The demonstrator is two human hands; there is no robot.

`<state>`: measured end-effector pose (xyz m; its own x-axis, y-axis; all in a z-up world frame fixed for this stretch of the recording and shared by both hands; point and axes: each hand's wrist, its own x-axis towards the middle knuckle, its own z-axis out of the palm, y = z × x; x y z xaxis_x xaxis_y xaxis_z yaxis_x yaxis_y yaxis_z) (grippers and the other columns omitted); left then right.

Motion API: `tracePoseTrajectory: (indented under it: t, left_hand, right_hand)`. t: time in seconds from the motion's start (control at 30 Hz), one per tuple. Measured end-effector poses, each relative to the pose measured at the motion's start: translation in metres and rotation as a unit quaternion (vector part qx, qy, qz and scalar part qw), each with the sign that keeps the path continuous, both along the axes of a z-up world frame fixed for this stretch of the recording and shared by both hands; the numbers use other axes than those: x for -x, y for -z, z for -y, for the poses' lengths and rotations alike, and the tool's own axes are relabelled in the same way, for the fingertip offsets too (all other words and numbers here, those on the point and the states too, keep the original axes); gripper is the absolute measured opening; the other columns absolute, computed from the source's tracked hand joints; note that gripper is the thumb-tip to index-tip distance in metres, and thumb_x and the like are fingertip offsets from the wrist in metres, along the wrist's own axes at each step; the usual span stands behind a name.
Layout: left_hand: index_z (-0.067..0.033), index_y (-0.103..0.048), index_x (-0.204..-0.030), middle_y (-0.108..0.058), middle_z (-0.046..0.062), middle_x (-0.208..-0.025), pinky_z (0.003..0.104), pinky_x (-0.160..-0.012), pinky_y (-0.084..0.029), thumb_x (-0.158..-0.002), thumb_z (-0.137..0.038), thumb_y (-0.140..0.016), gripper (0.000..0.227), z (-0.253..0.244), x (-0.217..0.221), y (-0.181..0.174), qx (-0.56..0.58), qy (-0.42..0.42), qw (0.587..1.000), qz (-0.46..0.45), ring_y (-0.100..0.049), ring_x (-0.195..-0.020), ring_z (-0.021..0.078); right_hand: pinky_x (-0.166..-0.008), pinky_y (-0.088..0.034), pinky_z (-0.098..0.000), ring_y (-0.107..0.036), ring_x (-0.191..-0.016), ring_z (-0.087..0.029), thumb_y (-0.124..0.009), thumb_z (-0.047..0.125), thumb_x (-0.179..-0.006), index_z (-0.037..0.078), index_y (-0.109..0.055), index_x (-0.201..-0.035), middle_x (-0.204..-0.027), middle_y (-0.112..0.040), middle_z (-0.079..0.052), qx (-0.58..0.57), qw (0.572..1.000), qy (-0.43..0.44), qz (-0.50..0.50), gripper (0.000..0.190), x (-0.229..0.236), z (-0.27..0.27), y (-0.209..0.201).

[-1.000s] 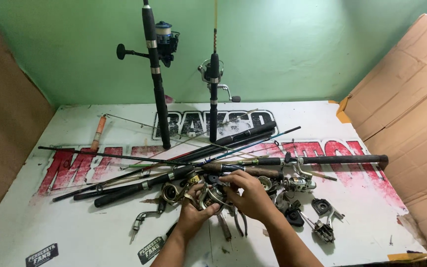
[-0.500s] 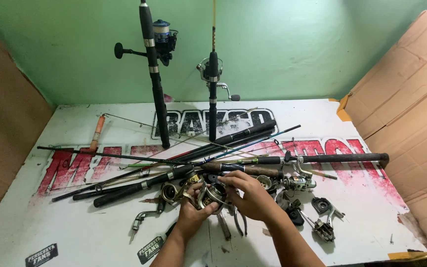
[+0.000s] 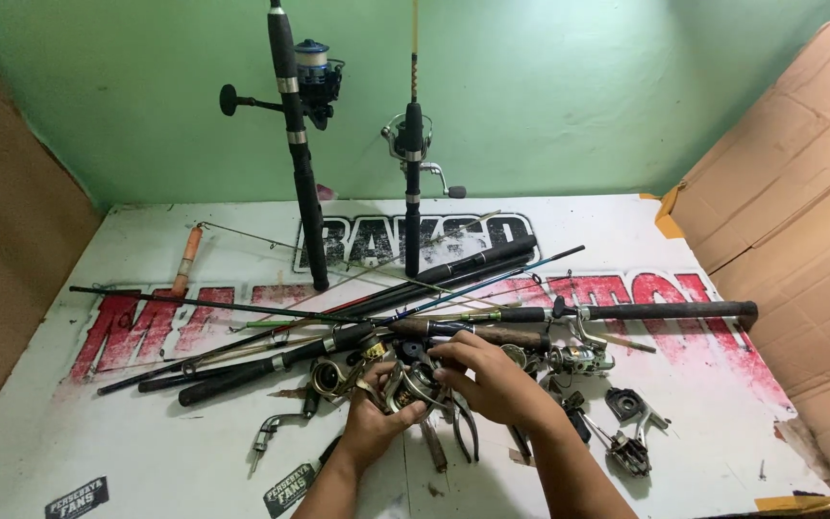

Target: Disassembling and inspecting parts of a fishing reel for maintenance or repair.

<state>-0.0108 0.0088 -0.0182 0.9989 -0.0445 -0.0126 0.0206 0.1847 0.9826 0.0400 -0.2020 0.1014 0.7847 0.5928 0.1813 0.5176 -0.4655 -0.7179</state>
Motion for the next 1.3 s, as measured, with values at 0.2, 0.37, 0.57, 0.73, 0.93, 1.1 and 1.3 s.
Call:
tracePoseTrajectory:
  t: [0.2,0.37,0.57,0.73,0.93,1.1,1.3]
  left_hand:
    - [-0.0063,-0.058,-0.122,-0.069,0.008,-0.107,0.034,-0.086,-0.061,-0.07,-0.02,-0.088,0.061,0.0,0.0,0.003,0.011,0.017,1.0,0.008,-0.069,-0.097,0.0167]
    - [-0.0058,-0.057,-0.121,-0.068,0.008,-0.107,0.035,-0.084,-0.061,-0.07,-0.018,-0.088,0.061,0.0,-0.001,0.011,0.04,0.006,0.999,0.007,-0.069,-0.097,0.0172]
    - [-0.0062,-0.058,-0.12,-0.067,0.008,-0.104,0.035,-0.081,-0.064,-0.071,-0.016,-0.086,0.058,-0.001,0.0,0.001,0.047,-0.003,0.999,-0.012,-0.07,-0.094,0.0178]
    - [-0.0074,-0.058,-0.118,-0.067,0.007,-0.102,0.035,-0.079,-0.064,-0.069,-0.014,-0.085,0.056,0.0,0.002,-0.008,0.047,0.002,0.999,-0.019,-0.071,-0.091,0.0179]
    - [-0.0077,-0.06,-0.116,-0.069,0.007,-0.099,0.035,-0.078,-0.061,-0.067,-0.016,-0.087,0.056,0.0,0.001,-0.005,-0.013,0.0,1.0,-0.005,-0.069,-0.089,0.0162]
    - [-0.0071,-0.06,-0.115,-0.07,0.006,-0.102,0.034,-0.082,-0.06,-0.066,-0.017,-0.089,0.058,0.001,0.002,-0.002,0.011,0.004,1.0,0.009,-0.069,-0.093,0.0159]
    - [-0.0068,-0.06,-0.116,-0.071,0.006,-0.102,0.034,-0.082,-0.06,-0.068,-0.012,-0.088,0.056,0.0,0.001,0.003,0.022,-0.001,1.0,0.004,-0.07,-0.093,0.0159]
  right_hand:
    - [-0.077,-0.058,-0.0353,-0.07,-0.092,-0.023,-0.074,0.017,-0.091,0.005,-0.072,-0.111,-0.106,-0.067,-0.01,-0.044,0.999,0.01,-0.015,0.023,0.0,-0.005,0.004]
    - [-0.074,-0.058,-0.0349,-0.071,-0.087,-0.022,-0.074,0.015,-0.091,0.006,-0.073,-0.108,-0.098,-0.071,-0.008,-0.07,0.997,0.027,-0.005,0.02,-0.001,-0.009,0.011]
    - [-0.074,-0.059,-0.033,-0.073,-0.087,-0.019,-0.077,0.012,-0.087,0.006,-0.072,-0.107,-0.099,-0.075,-0.008,-0.125,0.991,0.036,-0.041,0.021,0.0,-0.009,0.017]
    - [-0.072,-0.059,-0.0317,-0.074,-0.085,-0.016,-0.075,0.012,-0.089,0.006,-0.073,-0.109,-0.097,-0.077,-0.008,-0.116,0.99,0.044,-0.066,0.021,0.001,-0.008,0.013]
    - [-0.068,-0.056,-0.0334,-0.071,-0.078,-0.019,-0.075,0.02,-0.09,0.006,-0.072,-0.105,-0.09,-0.075,-0.009,-0.069,0.994,0.066,-0.055,0.021,0.004,-0.01,0.009]
    - [-0.07,-0.055,-0.0356,-0.069,-0.081,-0.024,-0.073,0.023,-0.093,0.006,-0.073,-0.103,-0.092,-0.07,-0.01,-0.06,0.996,0.06,-0.014,0.02,0.008,-0.013,0.011]
    - [-0.074,-0.056,-0.0353,-0.071,-0.084,-0.025,-0.073,0.022,-0.092,0.006,-0.073,-0.107,-0.095,-0.072,-0.01,-0.054,0.998,0.04,-0.006,0.023,0.003,-0.01,0.017]
